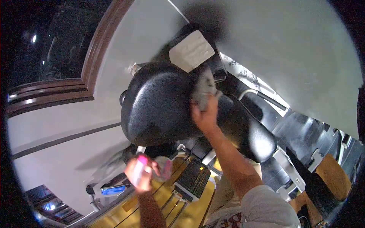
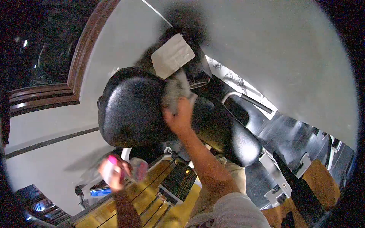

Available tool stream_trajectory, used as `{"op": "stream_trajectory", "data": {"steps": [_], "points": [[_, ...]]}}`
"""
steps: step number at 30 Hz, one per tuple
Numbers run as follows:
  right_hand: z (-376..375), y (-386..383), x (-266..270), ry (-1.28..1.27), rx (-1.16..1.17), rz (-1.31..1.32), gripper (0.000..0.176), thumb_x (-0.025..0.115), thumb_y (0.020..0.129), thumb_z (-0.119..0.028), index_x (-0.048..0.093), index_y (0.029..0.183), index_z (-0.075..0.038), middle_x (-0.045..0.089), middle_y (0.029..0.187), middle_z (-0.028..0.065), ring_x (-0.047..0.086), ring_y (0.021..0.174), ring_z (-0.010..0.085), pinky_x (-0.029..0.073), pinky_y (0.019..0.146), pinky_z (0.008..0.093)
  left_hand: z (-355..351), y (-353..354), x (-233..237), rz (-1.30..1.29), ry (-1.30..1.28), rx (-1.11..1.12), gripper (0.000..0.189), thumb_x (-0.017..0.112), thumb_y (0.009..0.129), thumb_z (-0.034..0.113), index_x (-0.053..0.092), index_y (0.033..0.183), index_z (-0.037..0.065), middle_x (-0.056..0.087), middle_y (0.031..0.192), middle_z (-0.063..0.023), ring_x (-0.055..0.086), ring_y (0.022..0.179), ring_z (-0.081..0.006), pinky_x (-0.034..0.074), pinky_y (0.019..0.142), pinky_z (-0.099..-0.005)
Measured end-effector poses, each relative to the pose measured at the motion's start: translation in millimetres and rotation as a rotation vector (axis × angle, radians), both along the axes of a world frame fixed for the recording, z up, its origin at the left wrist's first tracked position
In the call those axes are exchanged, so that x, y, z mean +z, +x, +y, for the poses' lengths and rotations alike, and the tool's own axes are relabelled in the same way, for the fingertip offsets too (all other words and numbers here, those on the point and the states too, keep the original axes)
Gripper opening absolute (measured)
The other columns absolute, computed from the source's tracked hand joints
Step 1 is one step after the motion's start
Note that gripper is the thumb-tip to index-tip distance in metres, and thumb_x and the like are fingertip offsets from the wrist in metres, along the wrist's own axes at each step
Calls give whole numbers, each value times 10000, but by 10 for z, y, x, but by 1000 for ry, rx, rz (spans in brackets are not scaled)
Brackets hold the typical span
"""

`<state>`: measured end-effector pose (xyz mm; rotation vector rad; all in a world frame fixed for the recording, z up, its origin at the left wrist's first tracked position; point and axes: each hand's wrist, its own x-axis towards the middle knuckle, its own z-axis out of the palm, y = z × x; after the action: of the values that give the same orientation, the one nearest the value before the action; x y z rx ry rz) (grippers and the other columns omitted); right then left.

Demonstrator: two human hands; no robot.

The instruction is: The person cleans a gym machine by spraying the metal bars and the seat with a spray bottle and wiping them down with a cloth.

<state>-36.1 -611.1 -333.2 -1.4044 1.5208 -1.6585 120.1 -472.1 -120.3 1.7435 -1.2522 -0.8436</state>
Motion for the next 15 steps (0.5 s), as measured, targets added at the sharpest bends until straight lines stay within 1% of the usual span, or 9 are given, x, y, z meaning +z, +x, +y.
{"op": "stream_trajectory", "data": {"steps": [1, 2, 3, 5, 8, 10, 11, 13, 15], "points": [[73, -45, -246, 85, -78, -146, 334, 704, 836, -161, 558, 1080, 12, 631, 910, 187, 626, 815, 345, 488, 751, 398, -264, -43, 116, 125, -26, -52, 363, 734, 847, 305, 582, 820, -23, 633, 678, -113, 622, 515, -194, 511, 475, -306], [166, -50, -478, 173, -161, -290, 270, 699, 847, -159, 571, 1032, -9, 627, 880, 162, 616, 791, 343, 486, 723, 410, -474, 40, 186, 27, 26, -135, 343, 749, 830, 262, 576, 843, -34, 638, 701, -130, 625, 517, -194, 518, 474, -311], [224, -72, -485, 238, -174, -351, 237, 675, 870, -149, 571, 1031, -10, 627, 880, 158, 615, 787, 327, 483, 720, 402, -693, 68, 186, 50, 16, -175, 369, 762, 807, 263, 574, 871, -47, 641, 725, -151, 628, 520, -203, 520, 477, -319], [267, -110, -438, 359, -205, -480, 173, 625, 917, -130, 570, 1030, -12, 628, 880, 149, 614, 778, 295, 478, 714, 386, -1069, 88, 249, 50, 95, -268, 452, 729, 788, 337, 563, 879, -73, 634, 733, -174, 631, 515, -234, 523, 484, -340], [116, -15, -5, 318, -125, -530, 245, 657, 887, -185, 576, 1043, -15, 630, 870, 163, 617, 741, 330, 483, 689, 422, -1323, 113, 269, 124, 197, -282, 365, 645, 808, 249, 566, 885, -99, 635, 739, -177, 604, 462, -247, 535, 518, -367], [-23, 82, 423, 96, 122, -254, 362, 690, 862, -255, 582, 1092, 3, 614, 960, 178, 600, 844, 344, 464, 758, 442, -1344, 150, 174, 227, 133, -286, 366, 639, 803, 256, 574, 867, -99, 628, 728, -175, 574, 430, -236, 538, 528, -367], [-134, 203, 643, -52, 36, -53, 397, 725, 806, -309, 602, 1046, -17, 595, 920, 170, 569, 814, 369, 429, 711, 489, -1331, 162, 138, 277, 103, -285, 368, 636, 801, 259, 578, 859, -99, 624, 723, -174, 558, 414, -230, 539, 532, -368], [-289, 275, 1130, -92, 93, -75, 437, 745, 775, -351, 622, 1074, -57, 568, 862, 91, 553, 817, 285, 385, 718, 437, -1342, 180, 122, 247, 63, -352, 325, 570, 851, 258, 581, 852, -66, 604, 715, -169, 498, 368, -204, 531, 531, -374], [-322, 228, 1190, -129, 104, 32, 497, 760, 739, -336, 626, 1161, -113, 555, 895, 53, 547, 813, 245, 376, 705, 409, -1348, 152, 127, 230, 57, -363, 339, 535, 886, 285, 585, 853, -49, 584, 706, -153, 438, 331, -177, 529, 547, -367]]}}
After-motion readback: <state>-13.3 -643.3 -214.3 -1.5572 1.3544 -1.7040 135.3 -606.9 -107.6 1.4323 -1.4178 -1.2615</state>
